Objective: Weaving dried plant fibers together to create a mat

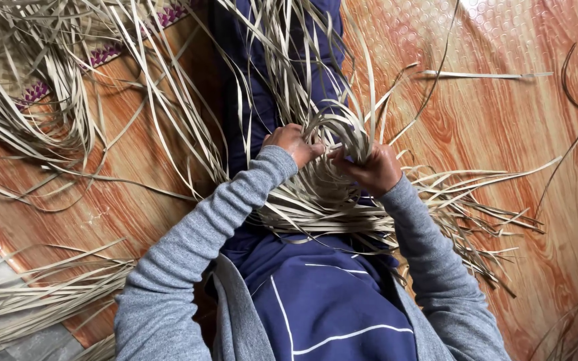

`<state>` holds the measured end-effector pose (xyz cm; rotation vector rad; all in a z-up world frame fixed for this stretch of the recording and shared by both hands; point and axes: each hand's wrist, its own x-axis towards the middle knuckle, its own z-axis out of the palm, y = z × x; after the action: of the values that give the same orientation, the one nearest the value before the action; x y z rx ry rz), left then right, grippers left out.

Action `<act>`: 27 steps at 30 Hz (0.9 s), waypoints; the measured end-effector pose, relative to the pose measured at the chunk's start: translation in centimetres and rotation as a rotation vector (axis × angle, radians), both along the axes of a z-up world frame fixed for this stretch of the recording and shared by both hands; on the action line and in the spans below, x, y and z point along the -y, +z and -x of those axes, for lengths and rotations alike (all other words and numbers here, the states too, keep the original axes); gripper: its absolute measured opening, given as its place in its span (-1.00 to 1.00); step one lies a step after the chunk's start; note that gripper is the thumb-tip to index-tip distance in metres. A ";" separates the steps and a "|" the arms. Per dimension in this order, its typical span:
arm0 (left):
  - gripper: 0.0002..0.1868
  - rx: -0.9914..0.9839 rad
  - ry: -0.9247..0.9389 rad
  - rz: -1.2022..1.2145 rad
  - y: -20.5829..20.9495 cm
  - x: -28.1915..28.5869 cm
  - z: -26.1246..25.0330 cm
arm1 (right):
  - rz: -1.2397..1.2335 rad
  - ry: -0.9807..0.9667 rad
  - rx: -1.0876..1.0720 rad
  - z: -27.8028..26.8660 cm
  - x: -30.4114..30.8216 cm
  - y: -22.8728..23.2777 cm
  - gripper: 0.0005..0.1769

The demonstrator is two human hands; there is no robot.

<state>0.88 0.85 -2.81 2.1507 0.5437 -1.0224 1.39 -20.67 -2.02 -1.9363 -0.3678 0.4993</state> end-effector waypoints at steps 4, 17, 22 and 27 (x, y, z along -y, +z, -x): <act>-0.41 -0.030 -0.051 -0.020 -1.7 0.1 0.0 | -0.109 0.023 -0.023 0.1 0.5 -1.2 -0.90; -0.53 0.078 0.007 -0.002 5.3 0.5 -1.1 | 0.007 -0.186 0.431 -0.9 -1.0 6.9 0.10; -0.58 0.188 0.061 0.028 0.9 0.2 0.3 | -0.129 -0.166 0.955 2.8 -3.0 10.8 -0.51; -0.63 0.314 0.084 0.036 -11.1 -1.4 2.7 | -0.080 0.137 0.786 2.5 -5.8 6.6 -0.41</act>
<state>-1.85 2.30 -13.93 2.1806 0.4561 -0.6266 -1.13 -14.92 4.60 -1.9711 -1.0047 -0.2187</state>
